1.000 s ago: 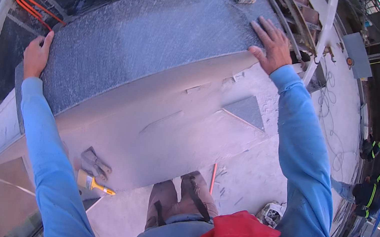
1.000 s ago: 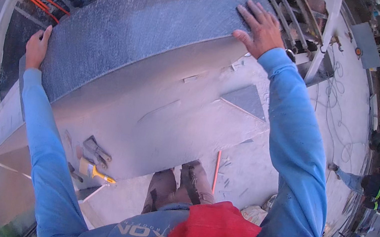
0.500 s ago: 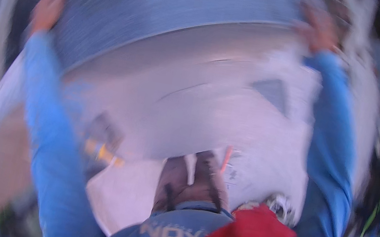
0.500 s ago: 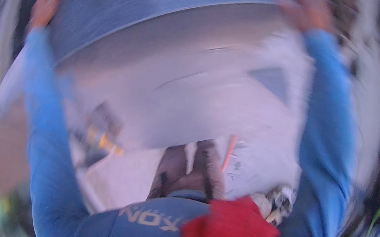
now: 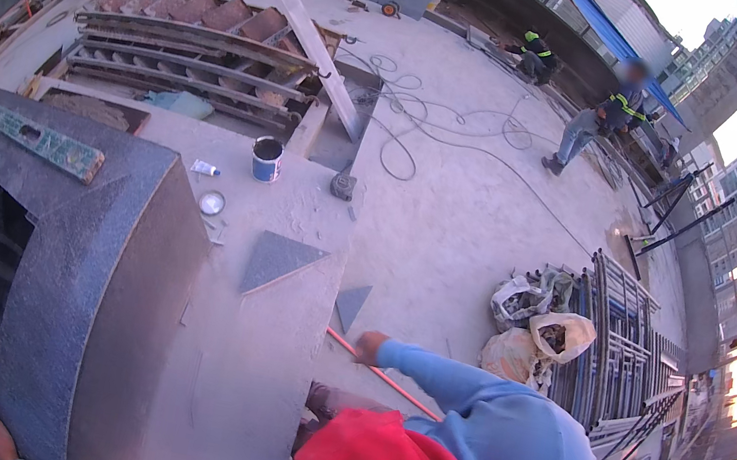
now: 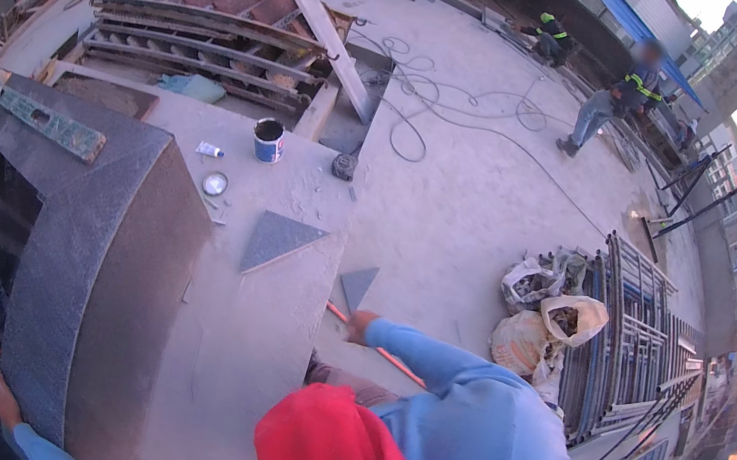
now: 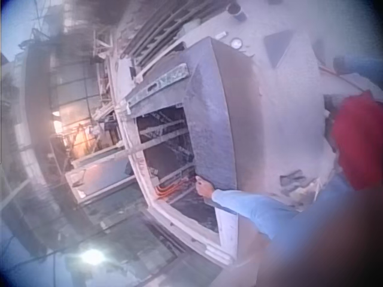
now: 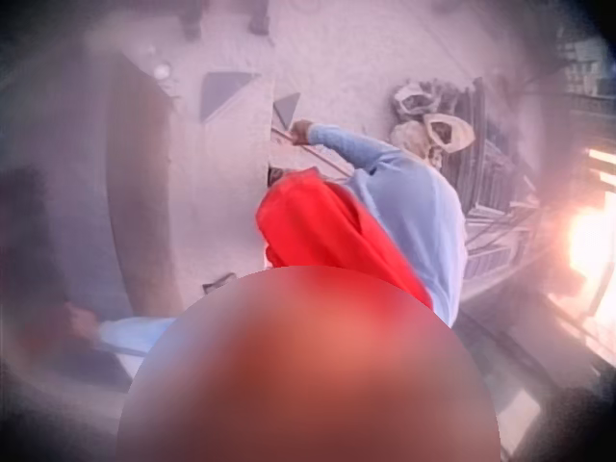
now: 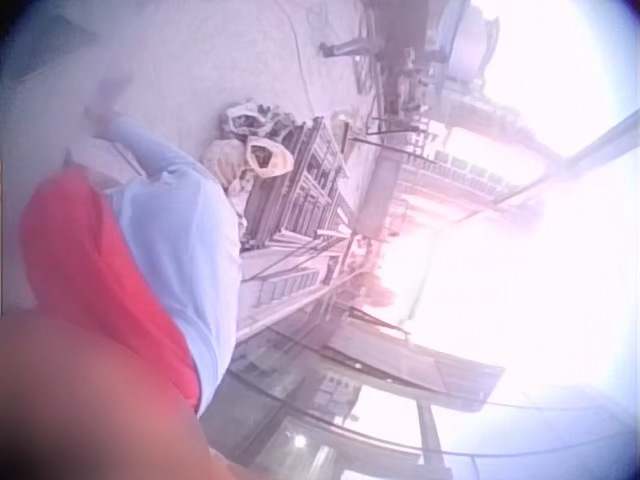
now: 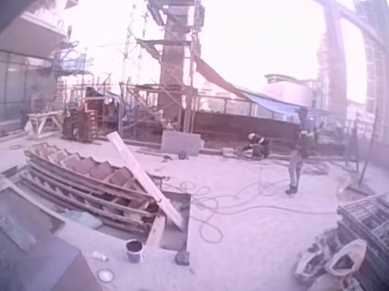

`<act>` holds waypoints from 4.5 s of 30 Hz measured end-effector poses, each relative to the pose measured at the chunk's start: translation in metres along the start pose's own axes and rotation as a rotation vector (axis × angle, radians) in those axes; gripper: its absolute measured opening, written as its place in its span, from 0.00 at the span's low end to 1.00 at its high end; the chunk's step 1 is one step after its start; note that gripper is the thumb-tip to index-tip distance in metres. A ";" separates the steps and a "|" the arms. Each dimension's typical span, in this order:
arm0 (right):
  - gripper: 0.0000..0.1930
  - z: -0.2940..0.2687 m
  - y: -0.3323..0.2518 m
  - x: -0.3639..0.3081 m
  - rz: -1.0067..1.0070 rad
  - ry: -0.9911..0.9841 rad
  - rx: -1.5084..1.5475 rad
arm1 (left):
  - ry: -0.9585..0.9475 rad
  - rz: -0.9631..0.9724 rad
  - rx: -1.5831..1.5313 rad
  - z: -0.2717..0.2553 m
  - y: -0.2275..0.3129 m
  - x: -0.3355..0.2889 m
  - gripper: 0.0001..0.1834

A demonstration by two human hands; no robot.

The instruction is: The person positions a large stone tile on a curved stair tread, applies adhesive with a trowel, and presses the tile into place. The person repeatedly adjusts the tile's position and uses a trowel to spread adhesive on the stair surface.

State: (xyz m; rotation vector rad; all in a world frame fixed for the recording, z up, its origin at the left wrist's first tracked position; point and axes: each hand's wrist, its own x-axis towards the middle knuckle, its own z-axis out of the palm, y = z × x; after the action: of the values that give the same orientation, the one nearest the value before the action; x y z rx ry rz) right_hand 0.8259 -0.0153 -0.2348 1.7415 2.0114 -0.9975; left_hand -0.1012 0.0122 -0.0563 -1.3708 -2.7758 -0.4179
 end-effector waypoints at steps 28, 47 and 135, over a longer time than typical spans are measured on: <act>0.19 -0.081 0.019 0.135 -0.362 -0.273 -0.508 | 0.176 -0.015 0.009 -0.032 0.063 -0.046 0.36; 0.16 0.024 0.009 -0.081 0.177 -0.378 0.360 | 0.176 -0.125 0.028 -0.049 0.078 -0.064 0.35; 0.30 -0.320 -0.356 0.166 -0.397 0.720 -0.760 | 0.244 -0.003 -0.043 -0.041 0.073 -0.054 0.33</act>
State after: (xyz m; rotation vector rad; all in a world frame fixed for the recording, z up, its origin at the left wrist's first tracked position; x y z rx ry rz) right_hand 0.5183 0.3128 -0.0025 1.3667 2.7051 0.4200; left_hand -0.0151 0.0024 -0.0070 -1.2310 -2.5860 -0.6044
